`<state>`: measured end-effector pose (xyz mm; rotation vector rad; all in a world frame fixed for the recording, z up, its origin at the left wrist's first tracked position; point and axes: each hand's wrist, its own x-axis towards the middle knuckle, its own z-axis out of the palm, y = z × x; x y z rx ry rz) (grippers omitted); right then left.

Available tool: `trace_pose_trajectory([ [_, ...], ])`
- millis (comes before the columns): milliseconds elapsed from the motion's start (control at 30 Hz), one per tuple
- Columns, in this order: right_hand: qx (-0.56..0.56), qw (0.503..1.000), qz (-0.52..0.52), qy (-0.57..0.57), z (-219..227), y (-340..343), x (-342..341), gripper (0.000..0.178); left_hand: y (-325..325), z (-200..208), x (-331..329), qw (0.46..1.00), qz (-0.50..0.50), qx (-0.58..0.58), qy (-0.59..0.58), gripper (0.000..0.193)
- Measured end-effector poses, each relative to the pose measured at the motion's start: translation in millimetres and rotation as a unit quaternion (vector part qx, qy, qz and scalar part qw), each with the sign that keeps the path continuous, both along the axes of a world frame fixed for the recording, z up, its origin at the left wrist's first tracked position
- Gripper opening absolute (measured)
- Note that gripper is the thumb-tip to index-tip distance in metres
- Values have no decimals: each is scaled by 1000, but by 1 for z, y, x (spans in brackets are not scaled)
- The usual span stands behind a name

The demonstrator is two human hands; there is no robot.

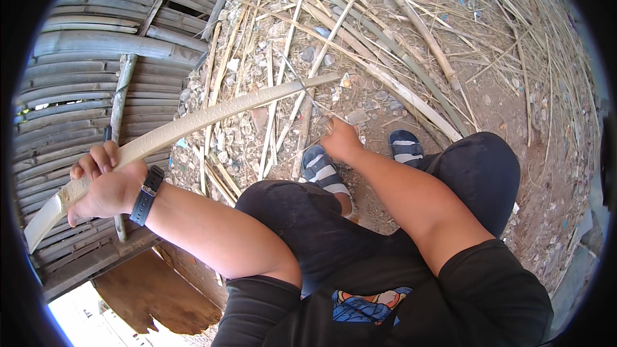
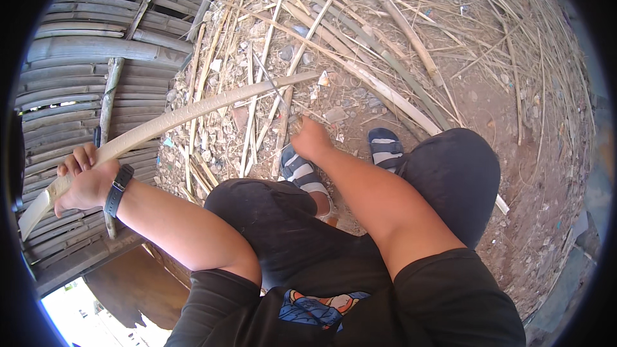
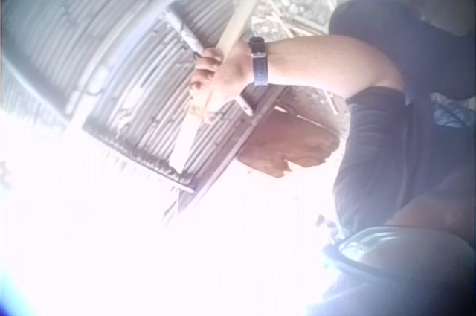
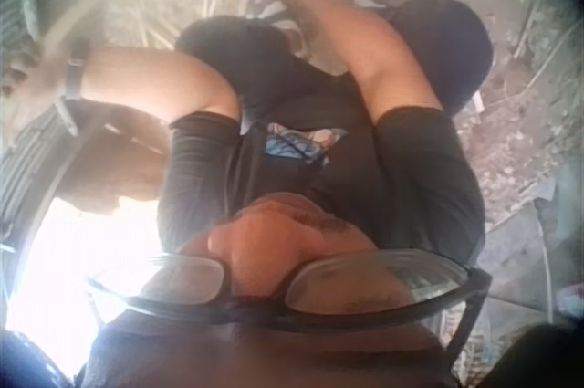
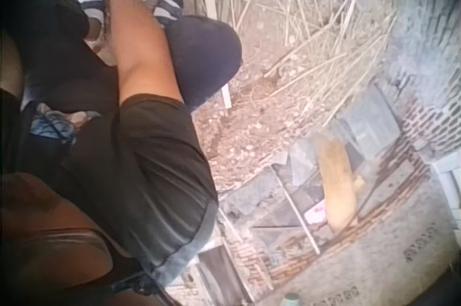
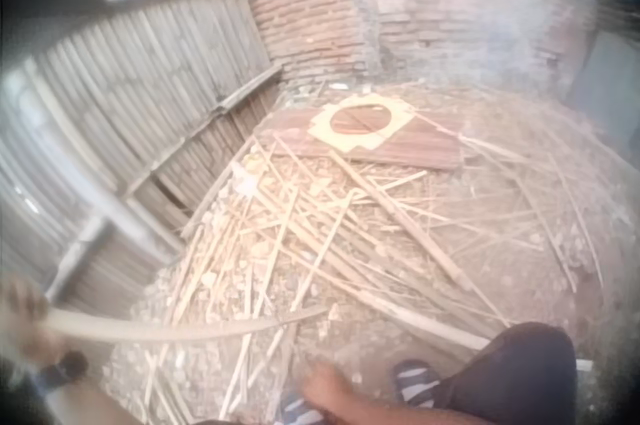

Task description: The person sits on the ground and uses a machete to shave and split a long piece of bamboo. They repeatedly strike the bamboo to remove the outer layer and then split the piece into thinner strips.

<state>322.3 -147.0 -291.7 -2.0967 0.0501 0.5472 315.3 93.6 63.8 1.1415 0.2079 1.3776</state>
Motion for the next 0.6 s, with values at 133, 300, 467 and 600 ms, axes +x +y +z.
trace_pose_trajectory([
  [133, 72, 993, 91, 9, 76, 15, -4, 53, -7, 4, 1, 1000, -21, -6, -13, 83],
  [300, 41, 995, 75, -53, 23, 1, -6, 49, -9, 4, -2, 1000, -30, 2, 3, 83],
  [467, 12, 998, 33, 43, 19, -1, 10, 50, 1, 0, 0, 1000, 23, -9, 9, 82],
  [600, 76, 993, 75, -43, 78, 26, -1, 43, -11, 3, 2, 1000, 4, -12, -2, 82],
])
